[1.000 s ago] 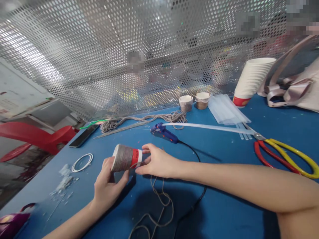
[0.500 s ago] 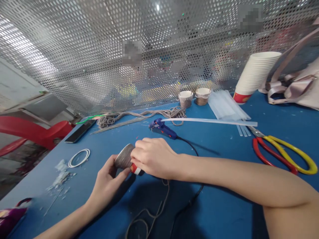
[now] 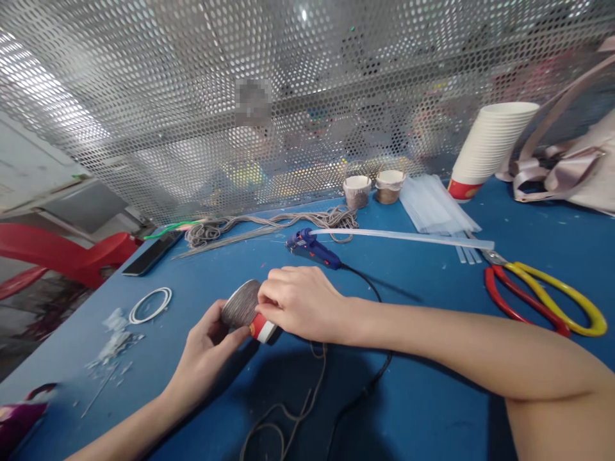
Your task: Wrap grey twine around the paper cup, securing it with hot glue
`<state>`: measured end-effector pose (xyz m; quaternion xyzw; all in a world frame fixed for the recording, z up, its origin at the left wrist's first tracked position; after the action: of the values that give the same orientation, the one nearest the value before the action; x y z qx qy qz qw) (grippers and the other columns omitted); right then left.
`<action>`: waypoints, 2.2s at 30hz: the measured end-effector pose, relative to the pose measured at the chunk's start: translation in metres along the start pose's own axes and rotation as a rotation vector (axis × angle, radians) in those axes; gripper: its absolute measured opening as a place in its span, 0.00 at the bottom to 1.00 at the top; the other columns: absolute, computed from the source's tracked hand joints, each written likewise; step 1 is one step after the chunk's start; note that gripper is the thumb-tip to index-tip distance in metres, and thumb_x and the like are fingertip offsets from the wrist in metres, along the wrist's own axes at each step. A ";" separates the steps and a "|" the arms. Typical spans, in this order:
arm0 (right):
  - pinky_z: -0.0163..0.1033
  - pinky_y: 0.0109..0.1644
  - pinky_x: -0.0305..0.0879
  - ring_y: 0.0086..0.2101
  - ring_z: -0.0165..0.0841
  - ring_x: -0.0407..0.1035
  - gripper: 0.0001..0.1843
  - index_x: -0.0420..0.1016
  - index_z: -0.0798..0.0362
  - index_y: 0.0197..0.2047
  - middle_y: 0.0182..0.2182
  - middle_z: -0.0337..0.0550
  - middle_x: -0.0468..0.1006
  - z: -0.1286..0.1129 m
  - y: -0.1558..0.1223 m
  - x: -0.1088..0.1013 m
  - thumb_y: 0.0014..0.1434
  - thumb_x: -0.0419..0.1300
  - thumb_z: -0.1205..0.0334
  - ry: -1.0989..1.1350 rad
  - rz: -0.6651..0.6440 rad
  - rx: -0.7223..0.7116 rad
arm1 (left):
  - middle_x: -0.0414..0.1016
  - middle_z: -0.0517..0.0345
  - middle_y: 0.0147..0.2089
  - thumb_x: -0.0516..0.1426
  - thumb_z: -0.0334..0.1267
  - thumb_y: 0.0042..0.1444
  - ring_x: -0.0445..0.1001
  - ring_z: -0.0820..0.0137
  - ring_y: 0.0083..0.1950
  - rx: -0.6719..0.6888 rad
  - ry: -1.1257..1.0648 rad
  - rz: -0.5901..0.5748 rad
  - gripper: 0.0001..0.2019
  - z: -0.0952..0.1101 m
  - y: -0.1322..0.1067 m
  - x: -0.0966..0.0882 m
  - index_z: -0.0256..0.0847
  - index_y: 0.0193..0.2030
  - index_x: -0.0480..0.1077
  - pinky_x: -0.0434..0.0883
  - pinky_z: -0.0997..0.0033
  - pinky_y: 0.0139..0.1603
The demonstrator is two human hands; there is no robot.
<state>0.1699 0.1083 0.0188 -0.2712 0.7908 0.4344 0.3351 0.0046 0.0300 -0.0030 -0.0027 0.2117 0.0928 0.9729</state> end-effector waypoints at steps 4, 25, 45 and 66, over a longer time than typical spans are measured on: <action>0.33 0.31 0.52 0.28 0.28 0.66 0.05 0.74 0.55 0.30 0.27 0.39 0.75 0.001 0.001 -0.001 0.57 0.61 0.64 0.034 -0.008 0.054 | 0.67 0.62 0.28 0.58 0.39 0.48 0.64 0.72 0.30 0.010 0.029 0.011 0.08 0.001 0.000 -0.001 0.38 0.34 0.68 0.63 0.73 0.32; 0.34 0.34 0.56 0.29 0.28 0.65 0.05 0.75 0.54 0.31 0.27 0.38 0.73 0.001 0.001 -0.006 0.59 0.60 0.64 0.146 -0.022 0.072 | 0.68 0.60 0.30 0.59 0.40 0.47 0.65 0.71 0.31 0.133 -0.031 0.014 0.10 0.001 0.002 -0.007 0.38 0.34 0.70 0.65 0.73 0.32; 0.33 0.33 0.57 0.29 0.28 0.66 0.05 0.76 0.54 0.31 0.28 0.38 0.75 0.003 0.001 -0.004 0.59 0.61 0.64 0.180 -0.013 0.099 | 0.66 0.57 0.32 0.57 0.51 0.51 0.63 0.67 0.34 0.115 -0.254 -0.023 0.15 -0.034 0.003 -0.011 0.40 0.36 0.72 0.66 0.68 0.40; 0.33 0.30 0.60 0.27 0.26 0.63 0.14 0.72 0.57 0.41 0.30 0.38 0.72 0.008 0.001 0.004 0.53 0.65 0.60 0.679 -0.166 0.513 | 0.63 0.59 0.25 0.54 0.57 0.51 0.61 0.70 0.28 0.029 -0.474 0.097 0.21 -0.015 0.010 -0.009 0.40 0.21 0.67 0.65 0.68 0.32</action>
<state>0.1692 0.1147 0.0132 -0.3693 0.9141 0.0813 0.1462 -0.0115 0.0371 -0.0124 0.0433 -0.0215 0.1345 0.9897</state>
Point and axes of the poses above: each hand's wrist, its own y-axis towards the middle knuckle, its own x-axis out of the palm, z = x × y, the point moved 2 cm from there along y, towards the middle knuckle
